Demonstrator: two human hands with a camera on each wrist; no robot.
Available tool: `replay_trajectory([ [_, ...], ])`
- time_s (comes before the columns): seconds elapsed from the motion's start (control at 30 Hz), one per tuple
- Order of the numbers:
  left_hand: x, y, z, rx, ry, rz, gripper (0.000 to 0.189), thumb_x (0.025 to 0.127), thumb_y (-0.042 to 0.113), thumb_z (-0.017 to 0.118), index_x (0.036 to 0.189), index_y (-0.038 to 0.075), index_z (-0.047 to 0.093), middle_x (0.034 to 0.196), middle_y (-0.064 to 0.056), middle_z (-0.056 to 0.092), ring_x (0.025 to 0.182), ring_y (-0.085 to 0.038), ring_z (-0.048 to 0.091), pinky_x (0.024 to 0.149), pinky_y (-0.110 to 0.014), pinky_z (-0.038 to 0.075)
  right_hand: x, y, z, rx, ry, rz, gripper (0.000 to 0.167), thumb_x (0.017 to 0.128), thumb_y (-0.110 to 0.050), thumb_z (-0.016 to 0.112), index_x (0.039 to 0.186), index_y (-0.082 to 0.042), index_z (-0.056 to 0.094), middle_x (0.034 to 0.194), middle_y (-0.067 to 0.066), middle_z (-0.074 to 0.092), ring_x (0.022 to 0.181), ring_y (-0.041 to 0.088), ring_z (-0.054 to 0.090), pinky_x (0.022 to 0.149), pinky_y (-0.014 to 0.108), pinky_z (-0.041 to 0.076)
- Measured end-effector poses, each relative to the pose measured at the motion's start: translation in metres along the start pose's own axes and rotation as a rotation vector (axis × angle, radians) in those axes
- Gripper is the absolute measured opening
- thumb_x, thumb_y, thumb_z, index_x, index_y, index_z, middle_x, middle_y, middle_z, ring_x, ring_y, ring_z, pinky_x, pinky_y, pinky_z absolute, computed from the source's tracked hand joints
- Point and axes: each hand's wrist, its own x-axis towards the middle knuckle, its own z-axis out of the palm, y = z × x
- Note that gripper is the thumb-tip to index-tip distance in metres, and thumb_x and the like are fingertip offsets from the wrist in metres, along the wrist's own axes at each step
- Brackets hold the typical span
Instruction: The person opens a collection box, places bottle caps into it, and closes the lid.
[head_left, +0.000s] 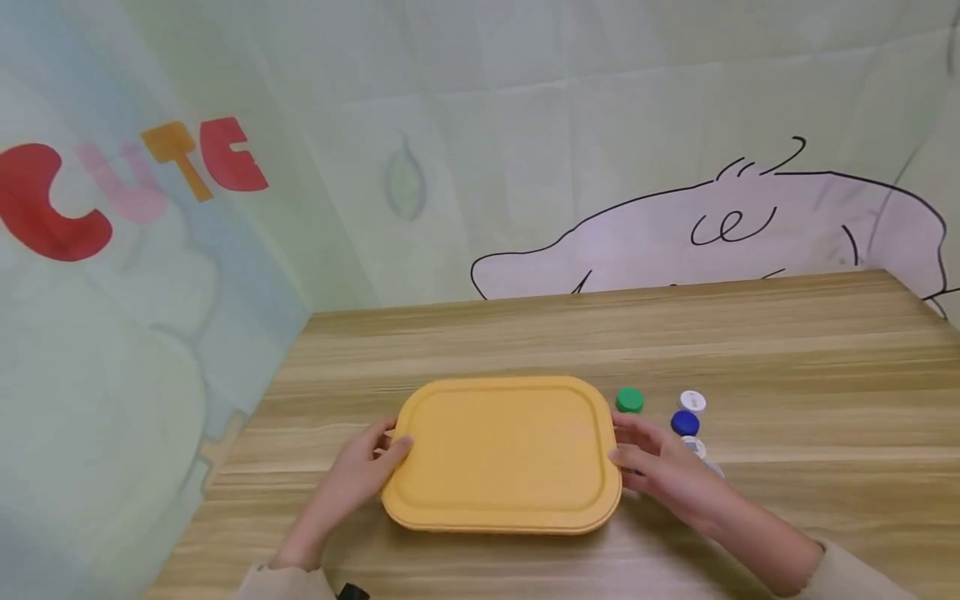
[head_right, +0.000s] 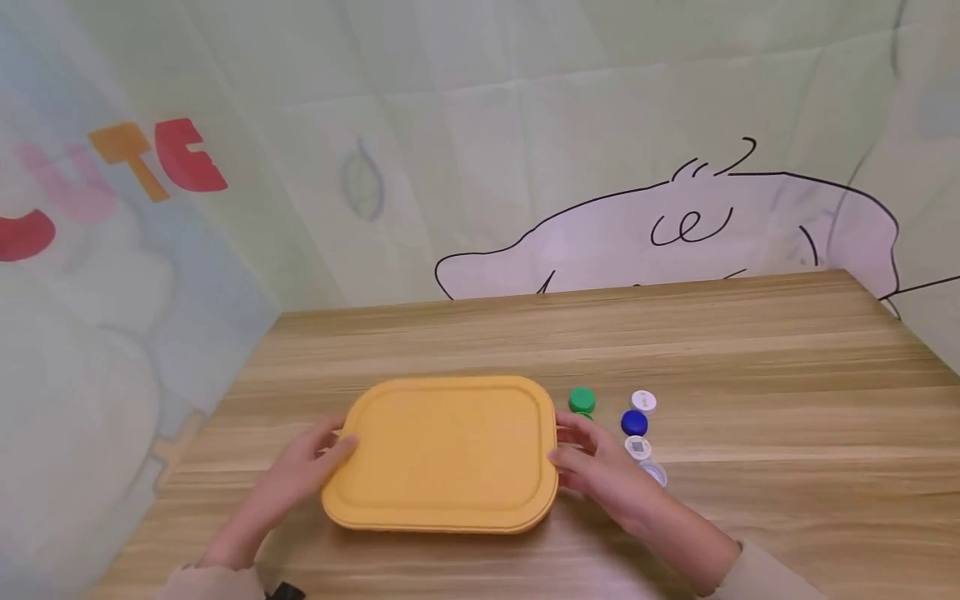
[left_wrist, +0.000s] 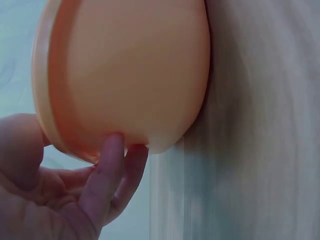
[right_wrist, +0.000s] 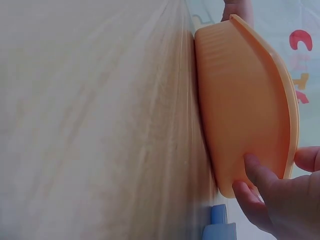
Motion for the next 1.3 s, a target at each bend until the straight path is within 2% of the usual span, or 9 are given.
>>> replay_trajectory([
  [0.17,-0.005,0.003,0.005,-0.032,-0.012,-0.002,0.036,0.093,0.026,0.055,0.122,0.004,0.054,0.085,-0.006,0.059,0.075,-0.014,0.057,0.061,-0.026,0.048,-0.008,0.002,-0.005,-0.008,-0.004,-0.002,0.066,0.091,-0.010,0.053,0.142,0.011,0.016,0.133,0.025,0.038,0.105,0.012,0.054,0.087,0.031,0.049],
  [0.37,-0.008,0.004,0.010,-0.068,-0.042,-0.020,0.041,0.093,0.027,0.056,0.125,0.002,0.053,0.086,-0.007,0.058,0.074,-0.015,0.058,0.059,-0.026,0.049,-0.016,0.003,-0.011,-0.027,-0.005,-0.008,0.062,0.093,-0.010,0.052,0.140,0.012,0.019,0.130,0.021,0.041,0.104,0.012,0.055,0.086,0.032,0.049],
  [0.6,-0.018,0.007,0.012,-0.168,-0.122,-0.031,0.050,0.091,0.030,0.058,0.129,-0.001,0.048,0.090,-0.010,0.057,0.073,-0.017,0.060,0.057,-0.028,0.053,-0.027,0.008,-0.017,-0.046,0.001,0.007,0.060,0.093,-0.009,0.051,0.139,0.011,0.019,0.123,0.013,0.046,0.102,0.012,0.056,0.085,0.031,0.050],
  [0.8,-0.025,0.009,0.015,-0.237,-0.161,-0.057,0.055,0.090,0.031,0.060,0.130,-0.003,0.046,0.092,-0.011,0.057,0.076,-0.018,0.060,0.060,-0.030,0.055,-0.036,0.009,-0.021,-0.052,-0.008,0.047,0.066,0.093,-0.010,0.052,0.142,0.010,0.012,0.134,0.023,0.037,0.106,0.011,0.054,0.086,0.032,0.049],
  [1.0,-0.032,0.010,0.014,-0.308,-0.209,-0.051,0.059,0.089,0.028,0.061,0.133,-0.006,0.041,0.097,-0.013,0.061,0.081,-0.020,0.063,0.063,-0.033,0.056,-0.041,0.008,-0.027,-0.032,-0.072,0.068,0.066,0.094,-0.011,0.051,0.142,0.010,0.010,0.138,0.026,0.031,0.109,0.015,0.053,0.088,0.035,0.049],
  [1.13,-0.032,0.014,0.013,-0.314,-0.166,-0.059,0.060,0.088,0.026,0.063,0.133,-0.007,0.040,0.105,-0.017,0.056,0.083,-0.021,0.063,0.062,-0.033,0.056,-0.040,0.003,-0.028,-0.026,-0.086,0.071,0.067,0.093,-0.009,0.052,0.142,0.011,0.010,0.133,0.021,0.039,0.107,0.017,0.055,0.085,0.037,0.050],
  [1.3,-0.032,0.021,0.010,-0.217,-0.074,-0.079,0.054,0.086,0.023,0.066,0.128,-0.006,0.049,0.103,-0.014,0.052,0.079,-0.018,0.060,0.060,-0.029,0.055,-0.037,-0.008,-0.027,-0.078,-0.017,0.090,0.071,0.089,-0.007,0.058,0.142,0.012,0.015,0.109,0.012,0.046,0.093,0.017,0.060,0.078,0.036,0.053],
])
